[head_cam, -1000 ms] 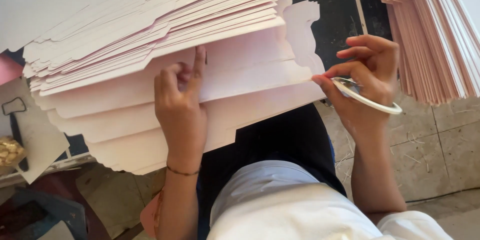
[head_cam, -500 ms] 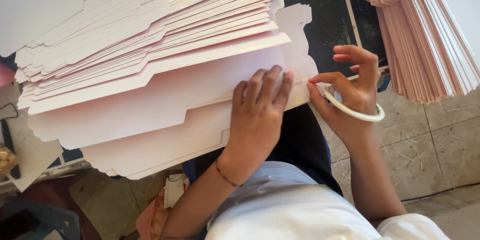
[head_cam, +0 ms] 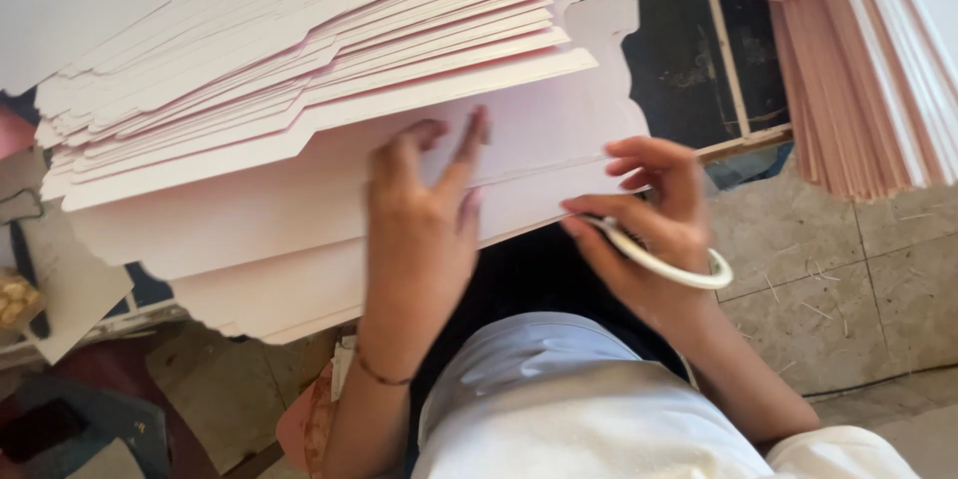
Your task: Applying double-sided tape to the edges of paper cutouts for assembly
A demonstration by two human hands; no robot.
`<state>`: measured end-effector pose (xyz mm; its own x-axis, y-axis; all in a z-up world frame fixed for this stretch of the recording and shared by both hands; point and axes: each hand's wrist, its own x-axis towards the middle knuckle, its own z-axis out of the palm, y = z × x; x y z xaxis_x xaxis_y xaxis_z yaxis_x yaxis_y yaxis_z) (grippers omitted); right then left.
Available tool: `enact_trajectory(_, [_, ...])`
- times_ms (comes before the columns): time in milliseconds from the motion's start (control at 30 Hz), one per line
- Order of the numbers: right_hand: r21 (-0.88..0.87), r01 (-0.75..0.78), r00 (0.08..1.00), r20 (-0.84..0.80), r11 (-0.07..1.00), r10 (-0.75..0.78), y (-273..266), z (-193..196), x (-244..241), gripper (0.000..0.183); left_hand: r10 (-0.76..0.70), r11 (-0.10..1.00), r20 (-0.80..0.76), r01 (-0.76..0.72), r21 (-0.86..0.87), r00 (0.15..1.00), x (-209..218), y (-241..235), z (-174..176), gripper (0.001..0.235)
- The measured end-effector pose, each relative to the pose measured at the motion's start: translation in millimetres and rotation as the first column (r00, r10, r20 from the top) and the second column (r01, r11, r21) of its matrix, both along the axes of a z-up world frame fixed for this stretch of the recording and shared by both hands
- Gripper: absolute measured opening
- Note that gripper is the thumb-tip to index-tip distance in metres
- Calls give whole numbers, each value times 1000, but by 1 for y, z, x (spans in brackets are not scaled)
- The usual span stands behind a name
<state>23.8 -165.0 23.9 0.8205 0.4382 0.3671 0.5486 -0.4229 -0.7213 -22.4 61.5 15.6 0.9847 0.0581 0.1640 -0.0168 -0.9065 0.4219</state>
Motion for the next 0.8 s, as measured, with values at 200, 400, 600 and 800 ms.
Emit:
enact_trajectory(200, [-35,-235,972,-36,971,233,53,-7,-11,6,182,979,-120,-191,-71,976,-39,36,0,84])
enact_trajectory(400, [-165,-188,981,8,968,192,63,-19,-17,8,276,953,-137,-289,-90,951,-55,29,-6,88])
enact_trajectory(600, [-123,-200,977,43,972,207,63,-8,-19,11,310,939,-153,-327,-105,938,-51,22,-5,102])
enact_trajectory(800, [-71,-30,994,-106,997,22,10,13,0,17,315,938,-196,-336,-83,929,-52,24,-10,103])
